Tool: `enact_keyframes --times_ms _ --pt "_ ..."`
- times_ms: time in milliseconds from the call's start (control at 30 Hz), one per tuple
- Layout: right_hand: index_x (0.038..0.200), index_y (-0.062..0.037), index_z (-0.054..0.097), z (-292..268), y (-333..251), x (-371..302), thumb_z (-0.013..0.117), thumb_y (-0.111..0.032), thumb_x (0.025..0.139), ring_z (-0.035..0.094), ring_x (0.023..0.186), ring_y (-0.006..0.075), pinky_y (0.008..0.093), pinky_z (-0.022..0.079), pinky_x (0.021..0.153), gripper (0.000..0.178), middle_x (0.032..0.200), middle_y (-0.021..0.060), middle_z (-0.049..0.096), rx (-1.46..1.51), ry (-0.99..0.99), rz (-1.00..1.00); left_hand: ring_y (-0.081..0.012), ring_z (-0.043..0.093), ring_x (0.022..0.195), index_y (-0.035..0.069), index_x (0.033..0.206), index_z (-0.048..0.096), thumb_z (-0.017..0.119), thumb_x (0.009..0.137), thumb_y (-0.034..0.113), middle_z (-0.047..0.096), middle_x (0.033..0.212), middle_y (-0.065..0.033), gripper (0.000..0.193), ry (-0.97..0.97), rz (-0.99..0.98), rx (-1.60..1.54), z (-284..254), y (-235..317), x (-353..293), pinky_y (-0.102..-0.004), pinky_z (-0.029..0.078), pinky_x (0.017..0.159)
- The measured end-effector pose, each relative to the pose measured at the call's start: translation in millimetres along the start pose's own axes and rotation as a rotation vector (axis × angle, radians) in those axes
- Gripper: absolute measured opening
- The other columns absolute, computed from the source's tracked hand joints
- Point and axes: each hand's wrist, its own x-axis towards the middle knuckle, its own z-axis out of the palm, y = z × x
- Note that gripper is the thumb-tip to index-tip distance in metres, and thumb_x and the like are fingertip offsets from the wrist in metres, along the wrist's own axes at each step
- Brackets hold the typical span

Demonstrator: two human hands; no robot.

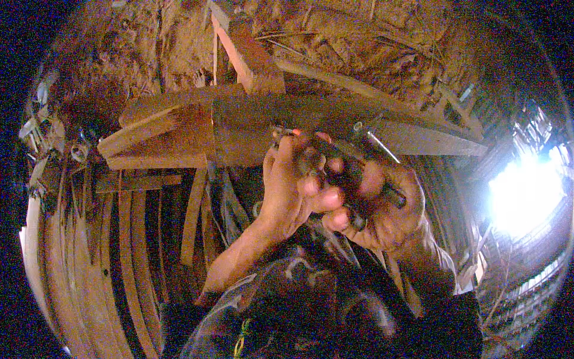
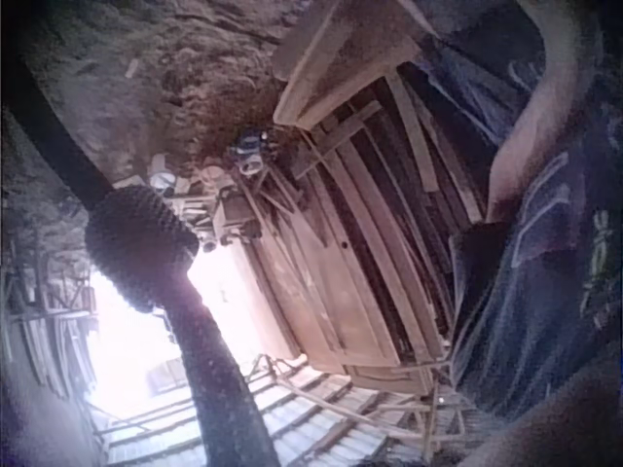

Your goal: The person hammers nails into a curved wooden plank using a hammer. They repeatedly position nails and strike them to secure the plank to a wooden structure.

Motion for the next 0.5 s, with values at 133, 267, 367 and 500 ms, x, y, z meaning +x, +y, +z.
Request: enact_keyframes --times_ms 133,267,367,500 --pt "0.116 0.0058 0.045 -6.0 6.4 0.9 0.049 -0.002 0.081 0.053 0.078 0.0187 0.0262 0.051 0.059 0.037 0.105 0.0188 0.046 0.072 -0.03 0.011 -0.0177 0.06 0.061 -0.002 0.089 0.057 0.047 0.092 0.017 0.062 0.072 -0.0096 0.021 0.0 -0.06 0.012 1.8 -0.4 -6.4 -0.0325 0.05 0.058" --pt "0.121 -0.0032 0.05 -27.8 3.1 -3.5 0.055 -0.006 0.079 0.052 0.076 0.0194 0.0286 0.05 0.06 0.043 0.109 0.019 0.049 0.055 -0.069 0.029 -0.0191 0.06 0.06 -0.002 0.091 0.054 0.048 0.089 0.014 0.062 0.077 -0.0097 0.017 -0.039 0.078 -0.003 -14.7 -27.7 3.3 -0.0327 0.052 0.059" --pt "0.117 -0.0081 0.049 -67.7 3.0 -19.7 0.054 -0.003 0.074 0.055 0.07 0.0234 0.0324 0.05 0.059 0.043 0.109 0.0198 0.054 -0.226 0.011 0.068 -0.0196 0.061 0.064 0.001 0.101 0.05 0.047 0.087 0.011 0.062 0.084 -0.0098 0.017 -0.086 0.063 -0.121 -29.3 -40.9 0.2 -0.0308 0.051 0.055" --pt "0.114 -0.0111 0.046 -80.4 21.3 -31.9 0.055 -0.004 0.073 0.061 0.085 0.0297 0.0353 0.052 0.067 0.042 0.112 0.0207 0.057 -0.689 0.146 -0.032 -0.0192 0.059 0.059 0.007 0.106 0.048 0.044 0.091 0.016 0.06 0.084 -0.0086 0.018 -0.217 -0.12 -0.161 -59.0 -57.3 -3.3 -0.0304 0.05 0.05"
